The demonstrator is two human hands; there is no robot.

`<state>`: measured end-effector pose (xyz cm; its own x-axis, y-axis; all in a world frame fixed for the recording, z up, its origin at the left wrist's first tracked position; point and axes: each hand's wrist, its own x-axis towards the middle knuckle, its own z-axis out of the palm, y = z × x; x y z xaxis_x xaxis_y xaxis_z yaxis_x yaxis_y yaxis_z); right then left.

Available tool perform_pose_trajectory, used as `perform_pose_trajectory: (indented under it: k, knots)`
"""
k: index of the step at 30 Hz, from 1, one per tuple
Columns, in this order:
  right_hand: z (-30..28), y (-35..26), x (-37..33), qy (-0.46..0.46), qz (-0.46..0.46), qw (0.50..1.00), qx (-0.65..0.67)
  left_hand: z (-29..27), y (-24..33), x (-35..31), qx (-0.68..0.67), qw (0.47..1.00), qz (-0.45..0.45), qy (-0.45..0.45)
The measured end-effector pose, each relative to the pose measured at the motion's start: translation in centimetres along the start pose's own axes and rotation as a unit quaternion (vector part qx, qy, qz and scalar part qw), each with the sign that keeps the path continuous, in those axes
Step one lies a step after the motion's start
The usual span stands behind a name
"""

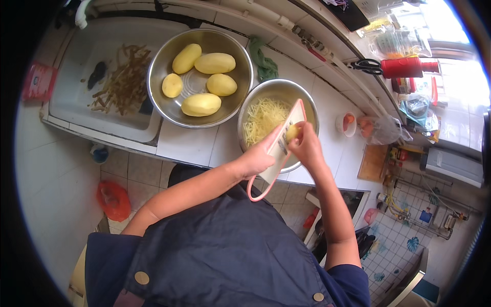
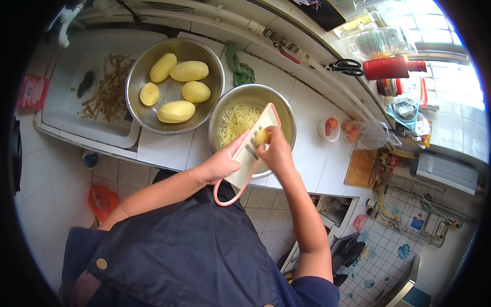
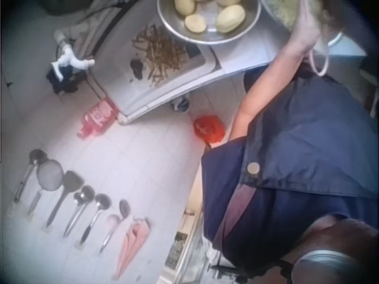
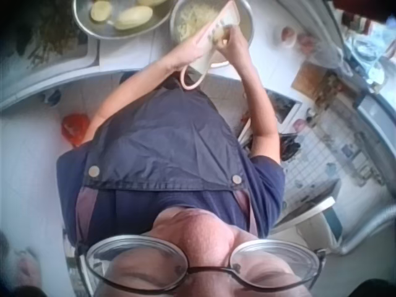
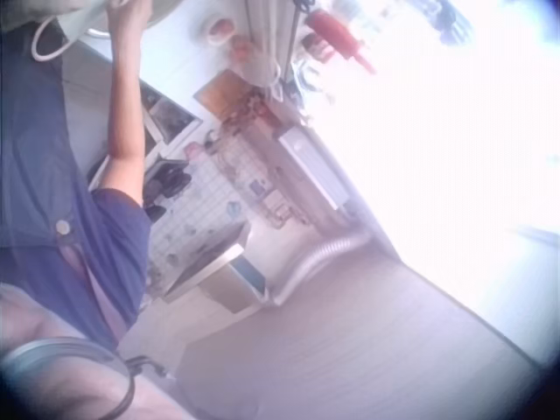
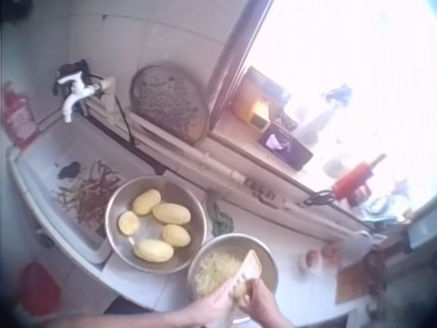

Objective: The person grates peeled potatoes into a metal bowl using a handheld grater. They pick up potatoes from a second bowl, grate them, and place the remaining pieces back into the bowl.

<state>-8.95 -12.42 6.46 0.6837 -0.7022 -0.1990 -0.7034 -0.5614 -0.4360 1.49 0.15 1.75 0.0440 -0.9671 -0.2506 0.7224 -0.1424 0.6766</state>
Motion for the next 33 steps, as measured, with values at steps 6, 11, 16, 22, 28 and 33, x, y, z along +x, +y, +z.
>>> perform_pose_trajectory:
  k: [6, 11, 16, 22, 28, 33]
  knots:
    - [-0.9, 2.8, 3.2, -0.002, 0.016, 1.0, 0.011, 0.6, 0.0, -0.8, -0.053, 0.998, -0.037, -0.02]
    - [-0.8, 0.9, 0.5, -0.033, 0.02, 0.998, 0.044, 0.4, 0.4, -0.4, -0.055, 0.998, -0.031, 0.026]
    - [1.5, -2.1, -4.2, -0.038, -0.048, 0.998, 0.028, -0.3, 0.6, -0.1, -0.066, 0.998, 0.011, 0.021]
    - [1.3, -1.3, -3.4, -0.022, -0.058, 0.998, 0.011, 0.0, 0.8, -0.5, -0.024, 0.999, 0.028, 0.011]
    - [1.5, -1.4, -3.0, -0.01, -0.058, 0.998, 0.02, 0.3, 1.0, -0.8, -0.029, 0.999, 0.01, 0.015]
    - [-0.7, 1.3, 1.0, 0.011, 0.007, 1.0, -0.012, 1.3, -0.3, -1.9, -0.033, 0.999, 0.008, -0.025]
